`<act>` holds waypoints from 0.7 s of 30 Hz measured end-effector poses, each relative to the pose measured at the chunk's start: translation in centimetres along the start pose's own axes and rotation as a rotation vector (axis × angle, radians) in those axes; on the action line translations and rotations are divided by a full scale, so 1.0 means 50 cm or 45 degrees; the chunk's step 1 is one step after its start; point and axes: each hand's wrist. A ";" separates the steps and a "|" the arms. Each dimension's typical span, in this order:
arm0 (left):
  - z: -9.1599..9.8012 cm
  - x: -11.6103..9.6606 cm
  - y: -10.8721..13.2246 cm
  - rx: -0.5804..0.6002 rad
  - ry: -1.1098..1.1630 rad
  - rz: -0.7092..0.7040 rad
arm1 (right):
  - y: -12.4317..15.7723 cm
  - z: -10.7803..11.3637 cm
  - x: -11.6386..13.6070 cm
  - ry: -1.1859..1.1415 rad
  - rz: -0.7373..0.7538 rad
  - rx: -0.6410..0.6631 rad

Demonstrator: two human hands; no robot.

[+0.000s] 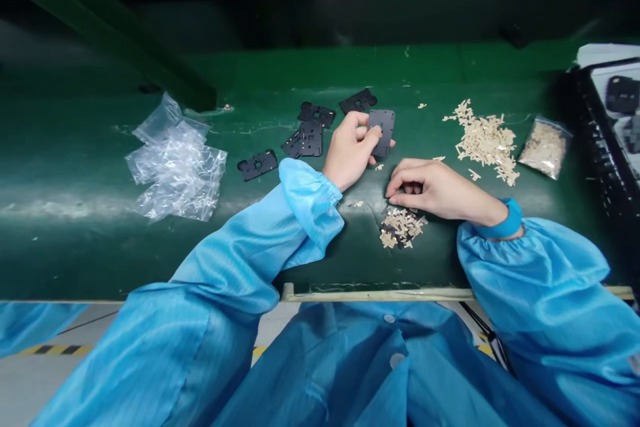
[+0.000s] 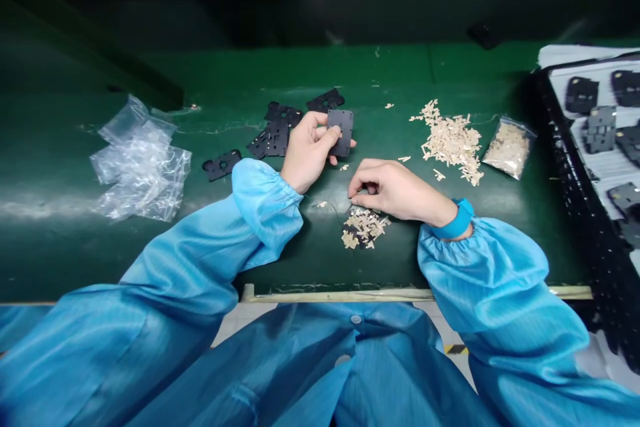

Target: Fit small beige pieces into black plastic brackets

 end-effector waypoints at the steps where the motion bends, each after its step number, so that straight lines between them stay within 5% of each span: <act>1: -0.001 -0.001 0.001 -0.007 -0.002 0.010 | 0.001 -0.002 0.001 0.019 0.029 0.020; 13: -0.003 -0.007 0.004 0.029 0.027 0.027 | 0.003 -0.018 0.003 0.165 0.102 -0.021; 21: -0.002 -0.021 0.009 0.073 0.074 0.079 | -0.014 -0.021 -0.029 -0.371 -0.188 -0.533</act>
Point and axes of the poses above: each hand's wrist, its own y-axis away from the middle knuckle, its own z-axis out of the back of the hand, x = y × z, and after that the axes turned 4 degrees about y, right-handed
